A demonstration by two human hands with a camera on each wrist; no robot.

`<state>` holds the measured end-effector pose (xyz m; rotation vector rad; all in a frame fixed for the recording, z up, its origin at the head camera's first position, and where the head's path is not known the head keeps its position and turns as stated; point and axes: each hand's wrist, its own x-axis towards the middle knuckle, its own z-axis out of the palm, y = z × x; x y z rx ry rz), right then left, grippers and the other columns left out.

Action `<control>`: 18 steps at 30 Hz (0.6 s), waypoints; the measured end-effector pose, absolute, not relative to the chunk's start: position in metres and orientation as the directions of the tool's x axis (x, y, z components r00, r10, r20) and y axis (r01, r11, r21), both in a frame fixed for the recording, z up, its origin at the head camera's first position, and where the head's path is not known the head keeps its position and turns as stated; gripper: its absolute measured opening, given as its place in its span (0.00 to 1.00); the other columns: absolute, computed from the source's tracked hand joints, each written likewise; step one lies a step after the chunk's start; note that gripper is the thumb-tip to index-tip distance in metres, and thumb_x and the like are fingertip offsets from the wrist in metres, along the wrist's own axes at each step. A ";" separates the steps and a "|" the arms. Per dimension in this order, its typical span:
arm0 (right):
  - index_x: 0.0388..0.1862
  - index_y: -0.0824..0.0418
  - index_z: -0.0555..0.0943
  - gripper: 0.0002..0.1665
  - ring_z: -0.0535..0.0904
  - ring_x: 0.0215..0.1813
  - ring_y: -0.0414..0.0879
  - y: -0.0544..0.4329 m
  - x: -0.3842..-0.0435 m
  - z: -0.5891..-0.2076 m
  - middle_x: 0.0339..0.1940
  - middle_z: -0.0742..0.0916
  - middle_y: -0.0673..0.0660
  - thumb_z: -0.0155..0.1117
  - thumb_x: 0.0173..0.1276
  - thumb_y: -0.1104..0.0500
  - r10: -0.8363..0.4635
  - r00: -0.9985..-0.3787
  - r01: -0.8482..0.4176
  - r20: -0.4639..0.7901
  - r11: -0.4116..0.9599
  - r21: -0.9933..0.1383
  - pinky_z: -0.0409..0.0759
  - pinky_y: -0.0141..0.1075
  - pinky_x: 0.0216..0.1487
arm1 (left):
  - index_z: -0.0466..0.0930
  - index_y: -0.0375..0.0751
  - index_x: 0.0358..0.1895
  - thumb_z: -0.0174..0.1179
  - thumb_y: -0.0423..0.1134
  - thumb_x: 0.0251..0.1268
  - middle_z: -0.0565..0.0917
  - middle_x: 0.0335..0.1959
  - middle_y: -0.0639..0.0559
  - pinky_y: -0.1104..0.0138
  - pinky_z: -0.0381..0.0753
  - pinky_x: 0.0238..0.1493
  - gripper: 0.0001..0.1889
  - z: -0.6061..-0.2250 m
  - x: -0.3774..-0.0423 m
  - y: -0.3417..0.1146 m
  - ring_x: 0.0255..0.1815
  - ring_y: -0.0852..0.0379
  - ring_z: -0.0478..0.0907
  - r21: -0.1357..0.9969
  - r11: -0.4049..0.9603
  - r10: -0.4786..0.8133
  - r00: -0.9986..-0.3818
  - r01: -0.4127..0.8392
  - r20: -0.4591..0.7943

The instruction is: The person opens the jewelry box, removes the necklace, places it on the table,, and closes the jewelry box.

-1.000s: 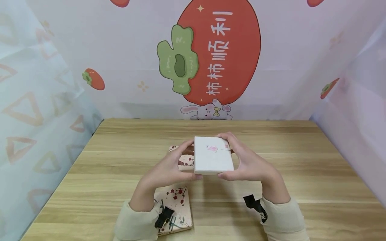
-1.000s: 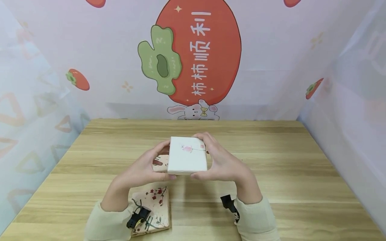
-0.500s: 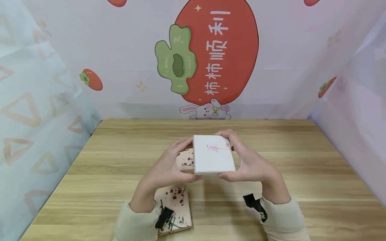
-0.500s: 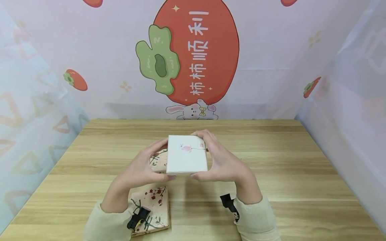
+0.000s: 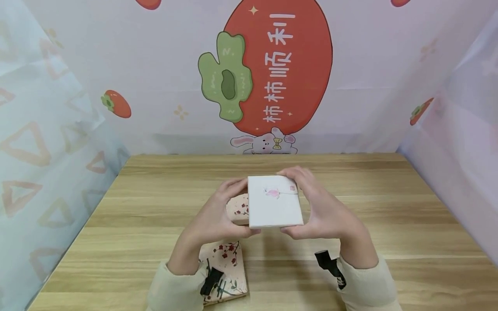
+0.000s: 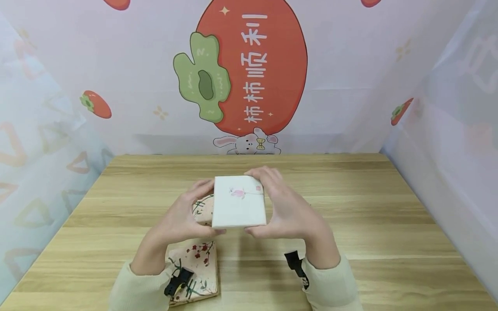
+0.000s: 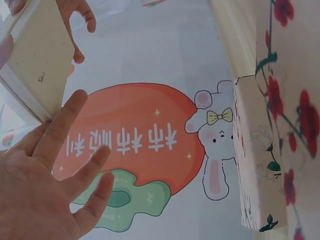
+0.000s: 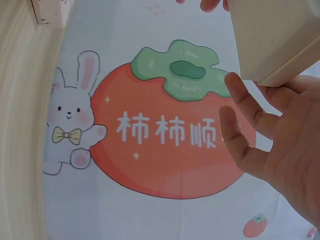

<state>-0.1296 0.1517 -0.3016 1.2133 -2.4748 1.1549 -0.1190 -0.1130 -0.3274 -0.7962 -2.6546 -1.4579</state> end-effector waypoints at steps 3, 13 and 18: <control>0.68 0.55 0.66 0.57 0.67 0.62 0.41 0.153 -0.128 -0.299 0.61 0.76 0.46 0.85 0.38 0.53 -0.606 -0.656 -0.735 0.449 0.380 -0.561 0.74 0.38 0.59 | 0.66 0.53 0.74 0.82 0.45 0.37 0.58 0.78 0.54 0.37 0.63 0.70 0.53 -0.327 -0.118 -0.113 0.80 0.51 0.52 0.782 0.443 0.425 -0.871 0.439 0.248; 0.67 0.56 0.68 0.54 0.72 0.59 0.43 0.151 -0.135 -0.306 0.61 0.76 0.48 0.84 0.38 0.60 -0.594 -0.661 -0.703 0.457 0.277 -0.655 0.80 0.38 0.51 | 0.63 0.53 0.76 0.81 0.44 0.39 0.56 0.80 0.53 0.35 0.58 0.71 0.54 -0.329 -0.121 -0.115 0.81 0.53 0.50 0.786 0.418 0.425 -0.863 0.455 0.273; 0.67 0.55 0.68 0.54 0.73 0.57 0.43 0.151 -0.135 -0.307 0.61 0.75 0.49 0.84 0.39 0.62 -0.581 -0.680 -0.671 0.447 0.246 -0.699 0.84 0.40 0.46 | 0.63 0.55 0.75 0.80 0.44 0.39 0.59 0.79 0.56 0.34 0.56 0.72 0.53 -0.331 -0.124 -0.115 0.82 0.56 0.48 0.797 0.395 0.426 -0.860 0.457 0.282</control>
